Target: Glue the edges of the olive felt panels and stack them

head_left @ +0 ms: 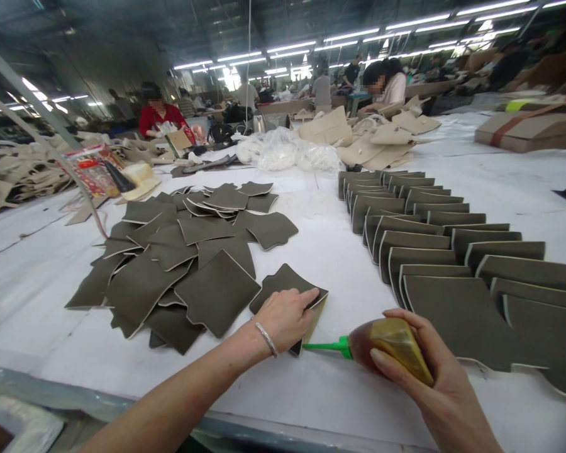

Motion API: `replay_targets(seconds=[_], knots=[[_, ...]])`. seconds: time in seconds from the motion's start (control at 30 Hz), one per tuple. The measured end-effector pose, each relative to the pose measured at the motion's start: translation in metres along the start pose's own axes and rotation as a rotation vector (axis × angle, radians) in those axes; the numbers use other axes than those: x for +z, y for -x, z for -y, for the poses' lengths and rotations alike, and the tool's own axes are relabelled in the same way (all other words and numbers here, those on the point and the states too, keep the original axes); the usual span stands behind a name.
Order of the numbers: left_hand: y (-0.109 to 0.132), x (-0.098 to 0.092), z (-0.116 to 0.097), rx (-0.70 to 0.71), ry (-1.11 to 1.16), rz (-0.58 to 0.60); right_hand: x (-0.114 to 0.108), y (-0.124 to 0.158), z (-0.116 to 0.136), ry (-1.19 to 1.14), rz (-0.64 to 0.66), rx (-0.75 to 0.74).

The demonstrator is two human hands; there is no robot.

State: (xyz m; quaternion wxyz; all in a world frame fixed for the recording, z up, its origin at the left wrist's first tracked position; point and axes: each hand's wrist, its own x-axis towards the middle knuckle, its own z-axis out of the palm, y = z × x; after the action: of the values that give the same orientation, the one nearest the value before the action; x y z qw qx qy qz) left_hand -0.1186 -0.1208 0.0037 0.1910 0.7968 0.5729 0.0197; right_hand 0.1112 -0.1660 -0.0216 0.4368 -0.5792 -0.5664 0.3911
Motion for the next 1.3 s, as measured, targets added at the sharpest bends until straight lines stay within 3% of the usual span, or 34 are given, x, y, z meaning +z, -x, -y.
replay_targets(seconds=[0.63,0.8,1.0,1.2,1.3], knots=[[0.000,0.000,-0.003,-0.022,0.016,0.007,0.005,0.011,0.002,-0.048,-0.021,0.046],[-0.001,-0.001,-0.003,-0.010,-0.001,0.015,0.000,0.002,0.004,0.065,-0.140,-0.026],[-0.003,-0.001,-0.002,-0.007,-0.018,0.023,0.002,0.002,-0.004,-0.048,-0.009,0.008],[-0.003,-0.004,-0.003,-0.004,-0.014,0.046,-0.008,-0.015,-0.007,0.071,-0.169,-0.093],[-0.003,-0.005,-0.004,-0.007,-0.013,0.052,-0.004,-0.009,-0.002,0.008,-0.068,-0.037]])
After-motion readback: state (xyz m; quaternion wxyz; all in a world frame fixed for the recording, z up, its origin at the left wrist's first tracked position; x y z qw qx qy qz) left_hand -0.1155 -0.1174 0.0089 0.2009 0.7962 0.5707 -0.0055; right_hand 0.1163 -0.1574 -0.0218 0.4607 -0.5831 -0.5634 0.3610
